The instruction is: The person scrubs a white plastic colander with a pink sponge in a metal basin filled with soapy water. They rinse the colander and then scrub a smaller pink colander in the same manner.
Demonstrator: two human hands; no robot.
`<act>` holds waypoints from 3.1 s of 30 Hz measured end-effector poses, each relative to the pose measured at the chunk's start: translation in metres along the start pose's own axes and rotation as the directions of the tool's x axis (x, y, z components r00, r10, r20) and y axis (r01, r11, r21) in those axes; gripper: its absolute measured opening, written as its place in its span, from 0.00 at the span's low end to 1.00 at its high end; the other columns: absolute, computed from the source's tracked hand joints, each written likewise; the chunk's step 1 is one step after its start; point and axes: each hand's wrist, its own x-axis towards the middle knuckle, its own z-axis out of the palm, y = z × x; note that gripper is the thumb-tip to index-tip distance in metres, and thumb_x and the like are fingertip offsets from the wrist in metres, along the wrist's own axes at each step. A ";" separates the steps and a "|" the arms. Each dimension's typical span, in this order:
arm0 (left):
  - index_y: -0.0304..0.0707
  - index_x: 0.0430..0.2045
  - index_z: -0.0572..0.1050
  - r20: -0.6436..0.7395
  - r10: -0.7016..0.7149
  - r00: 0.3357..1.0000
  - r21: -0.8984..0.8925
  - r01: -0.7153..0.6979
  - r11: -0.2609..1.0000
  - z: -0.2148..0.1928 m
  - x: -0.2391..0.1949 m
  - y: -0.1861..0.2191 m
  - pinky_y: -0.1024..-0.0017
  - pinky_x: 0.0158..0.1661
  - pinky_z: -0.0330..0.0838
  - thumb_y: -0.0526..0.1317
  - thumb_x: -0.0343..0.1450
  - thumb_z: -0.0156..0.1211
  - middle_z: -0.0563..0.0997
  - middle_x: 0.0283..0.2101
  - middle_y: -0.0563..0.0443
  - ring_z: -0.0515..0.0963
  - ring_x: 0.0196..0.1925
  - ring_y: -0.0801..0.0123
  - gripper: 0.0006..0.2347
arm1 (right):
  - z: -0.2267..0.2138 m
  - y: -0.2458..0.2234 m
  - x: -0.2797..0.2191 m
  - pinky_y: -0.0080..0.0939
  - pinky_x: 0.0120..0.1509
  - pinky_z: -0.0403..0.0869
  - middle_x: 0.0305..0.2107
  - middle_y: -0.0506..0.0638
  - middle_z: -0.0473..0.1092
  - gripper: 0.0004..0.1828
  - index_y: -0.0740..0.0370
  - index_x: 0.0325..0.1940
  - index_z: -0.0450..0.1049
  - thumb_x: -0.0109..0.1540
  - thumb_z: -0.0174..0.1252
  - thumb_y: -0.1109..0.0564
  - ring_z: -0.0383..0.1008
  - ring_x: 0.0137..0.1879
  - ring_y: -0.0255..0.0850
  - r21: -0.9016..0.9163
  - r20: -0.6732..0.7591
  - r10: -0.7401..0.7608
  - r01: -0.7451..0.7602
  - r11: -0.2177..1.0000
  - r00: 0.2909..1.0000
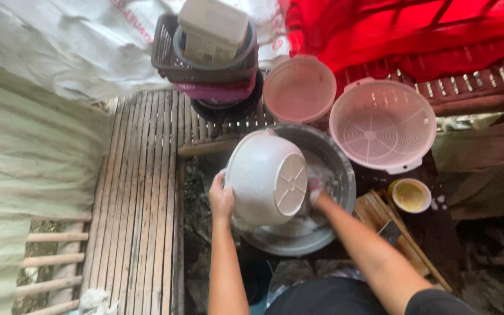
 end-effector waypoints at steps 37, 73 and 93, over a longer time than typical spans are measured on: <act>0.32 0.28 0.79 -0.235 -0.107 0.966 0.365 0.189 0.912 0.062 -0.003 0.050 0.54 0.34 0.70 0.63 0.75 0.44 0.79 0.24 0.33 0.79 0.28 0.41 0.29 | -0.055 -0.235 -0.099 0.53 0.43 0.75 0.35 0.65 0.74 0.22 0.64 0.53 0.75 0.64 0.58 0.44 0.74 0.38 0.55 -0.472 -0.391 -0.319 0.109 0.875 0.863; 0.21 0.32 0.80 -0.439 -0.147 0.887 0.302 0.300 0.905 0.028 -0.016 -0.074 0.57 0.37 0.72 0.55 0.76 0.52 0.83 0.29 0.31 0.79 0.30 0.48 0.26 | 0.040 -0.099 -0.090 0.52 0.60 0.72 0.57 0.62 0.69 0.26 0.61 0.69 0.64 0.67 0.47 0.51 0.70 0.59 0.58 -0.583 -0.285 -0.811 0.579 0.570 0.511; 0.23 0.37 0.81 -0.481 -0.166 0.861 0.314 0.346 0.884 0.031 -0.036 -0.110 0.51 0.41 0.73 0.55 0.76 0.47 0.83 0.35 0.25 0.82 0.38 0.35 0.26 | 0.010 -0.132 -0.061 0.63 0.51 0.69 0.48 0.70 0.69 0.24 0.58 0.63 0.72 0.65 0.51 0.48 0.70 0.51 0.65 -0.588 -0.411 -0.480 0.177 0.789 0.775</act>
